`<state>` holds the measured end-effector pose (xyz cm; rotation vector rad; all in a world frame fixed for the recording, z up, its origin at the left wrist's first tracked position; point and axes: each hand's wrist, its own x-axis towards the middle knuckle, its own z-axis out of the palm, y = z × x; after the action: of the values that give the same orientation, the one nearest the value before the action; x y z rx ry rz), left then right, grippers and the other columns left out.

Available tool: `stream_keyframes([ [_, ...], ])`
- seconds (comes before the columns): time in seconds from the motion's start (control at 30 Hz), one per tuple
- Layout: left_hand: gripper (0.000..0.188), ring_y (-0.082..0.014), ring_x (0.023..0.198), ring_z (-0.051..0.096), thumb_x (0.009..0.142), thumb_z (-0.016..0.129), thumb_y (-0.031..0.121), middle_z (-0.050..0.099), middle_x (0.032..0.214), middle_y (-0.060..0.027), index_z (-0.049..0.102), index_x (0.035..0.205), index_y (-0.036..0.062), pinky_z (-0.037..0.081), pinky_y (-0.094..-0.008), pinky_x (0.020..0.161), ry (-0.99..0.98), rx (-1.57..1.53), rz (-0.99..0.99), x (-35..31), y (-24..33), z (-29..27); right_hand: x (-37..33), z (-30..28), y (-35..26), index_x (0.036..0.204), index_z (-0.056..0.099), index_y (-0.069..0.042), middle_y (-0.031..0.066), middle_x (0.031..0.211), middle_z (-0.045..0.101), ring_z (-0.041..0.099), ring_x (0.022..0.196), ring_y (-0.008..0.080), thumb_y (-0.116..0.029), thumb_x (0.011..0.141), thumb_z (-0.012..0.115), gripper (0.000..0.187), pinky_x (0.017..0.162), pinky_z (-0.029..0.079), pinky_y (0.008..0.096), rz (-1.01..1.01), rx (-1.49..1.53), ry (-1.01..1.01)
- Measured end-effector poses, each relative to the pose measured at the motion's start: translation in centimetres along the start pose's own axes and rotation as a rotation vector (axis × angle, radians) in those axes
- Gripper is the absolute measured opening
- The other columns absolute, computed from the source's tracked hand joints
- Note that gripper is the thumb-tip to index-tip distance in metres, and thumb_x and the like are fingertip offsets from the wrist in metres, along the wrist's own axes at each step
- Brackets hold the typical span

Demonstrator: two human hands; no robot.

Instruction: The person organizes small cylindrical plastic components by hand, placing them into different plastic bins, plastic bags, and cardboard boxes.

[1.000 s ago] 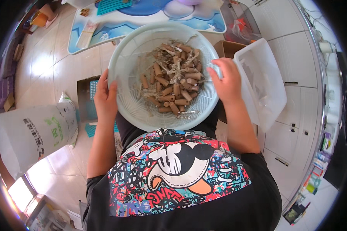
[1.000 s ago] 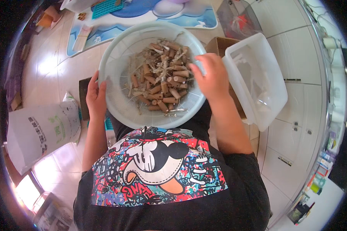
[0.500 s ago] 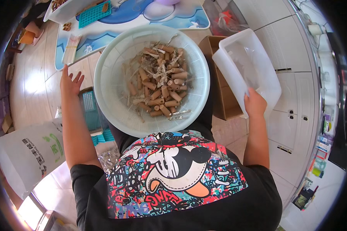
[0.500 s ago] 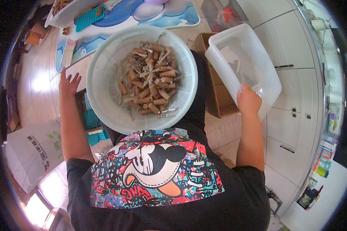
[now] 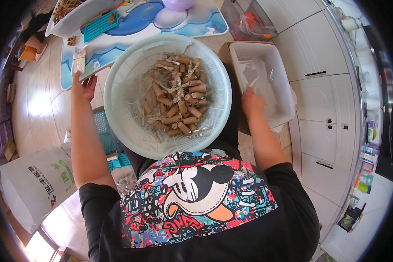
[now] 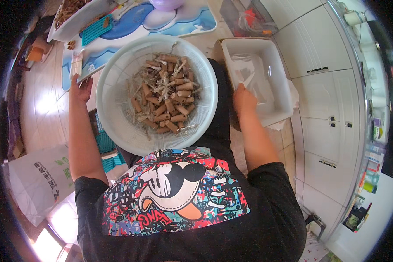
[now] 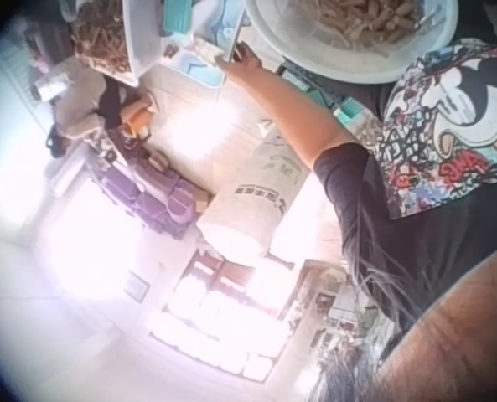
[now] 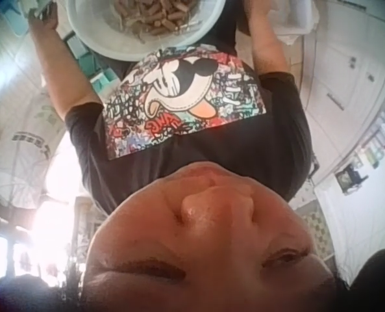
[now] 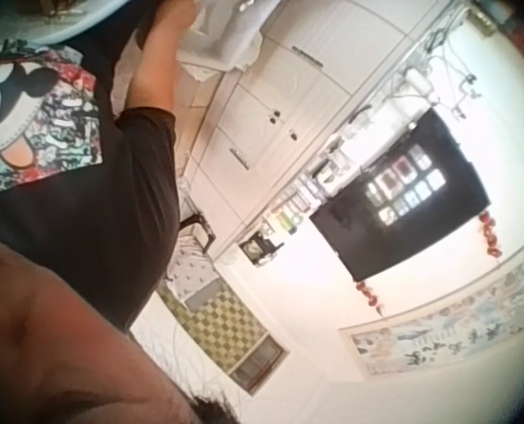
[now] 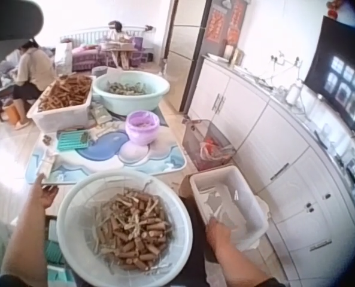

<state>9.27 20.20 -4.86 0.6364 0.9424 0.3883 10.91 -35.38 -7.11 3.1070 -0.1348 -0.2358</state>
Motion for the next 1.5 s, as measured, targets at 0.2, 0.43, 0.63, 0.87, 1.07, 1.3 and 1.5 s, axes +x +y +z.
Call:
stream_keyframes([
  [0.2,0.025,-0.0283,0.087,0.059,0.078,0.062,0.007,0.057,0.093,-0.015,0.05,0.099,-0.0013,0.054,-0.0397,0.078,-0.021,-0.065,0.106,2.2,0.7,-1.4,0.8,1.3,2.0,0.117,0.049,-0.008,0.0209,0.105,0.056,0.053,0.099,0.0333,-0.037,0.081,0.054,0.046,0.084,0.042,0.0398,-0.096,0.477,0.116],
  [0.43,0.022,-0.0261,0.084,0.06,0.08,0.06,0.005,0.057,0.093,-0.0143,0.049,0.097,-0.0028,0.055,-0.0378,0.076,0.015,-0.071,0.085,1.1,0.2,-1.3,4.0,6.9,7.3,0.134,0.027,-0.015,0.0175,0.135,0.03,0.037,0.117,0.0395,-0.046,0.072,0.062,0.077,0.094,0.034,0.0453,0.318,-0.058,-0.182],
  [0.63,0.021,-0.0247,0.083,0.06,0.08,0.06,0.008,0.057,0.091,-0.0149,0.05,0.094,-0.0031,0.055,-0.0375,0.077,-0.031,-0.165,0.091,-0.3,-1.6,-1.2,3.2,8.6,7.4,0.136,0.023,-0.022,0.0174,0.135,0.027,0.038,0.116,0.0393,-0.037,0.068,0.068,0.083,0.095,0.033,0.0461,0.25,0.081,-0.209],
  [0.87,0.046,-0.0262,0.093,0.056,0.084,0.057,0.025,0.055,0.101,-0.016,0.041,0.116,-0.0047,0.047,-0.035,0.085,-0.018,0.095,-0.054,-10.3,-4.1,0.6,3.0,8.3,8.6,0.127,0.039,-0.022,0.0176,0.124,0.04,0.051,0.104,0.0328,-0.019,0.074,0.062,0.058,0.085,0.044,0.0411,0.135,0.175,-0.166],
  [1.07,0.039,-0.0142,0.087,0.054,0.088,0.05,0.021,0.055,0.101,-0.0072,0.041,0.119,-0.0002,0.044,-0.0254,0.075,-0.337,0.529,0.283,-17.0,-7.2,-1.5,1.4,2.0,9.1,0.124,0.044,-0.027,0.009,0.128,0.04,0.044,0.113,0.0306,-0.015,0.081,0.047,0.044,0.091,0.036,0.0444,0.009,-0.297,-0.16],
  [1.3,0.025,-0.008,0.08,0.053,0.089,0.049,0.018,0.06,0.092,-0.0028,0.053,0.106,0.0001,0.042,-0.0216,0.071,-0.37,0.586,0.229,-15.4,-7.7,-3.5,1.6,-4.7,6.8,0.114,0.053,-0.019,0.0088,0.127,0.041,0.041,0.111,0.031,-0.016,0.076,0.058,0.038,0.095,0.03,0.0472,-0.17,-0.455,0.128],
  [1.5,0.025,-0.0081,0.076,0.052,0.089,0.048,0.021,0.059,0.087,-0.0023,0.054,0.102,0.001,0.042,-0.0219,0.069,-0.36,0.708,0.259,-14.2,-8.6,-4.6,-2.5,-10.8,-8.7,0.093,0.06,-0.009,0.0072,0.094,0.057,0.051,0.092,0.0264,-0.015,0.072,0.064,0.022,0.078,0.043,0.0347,-0.709,0.46,0.235],
])
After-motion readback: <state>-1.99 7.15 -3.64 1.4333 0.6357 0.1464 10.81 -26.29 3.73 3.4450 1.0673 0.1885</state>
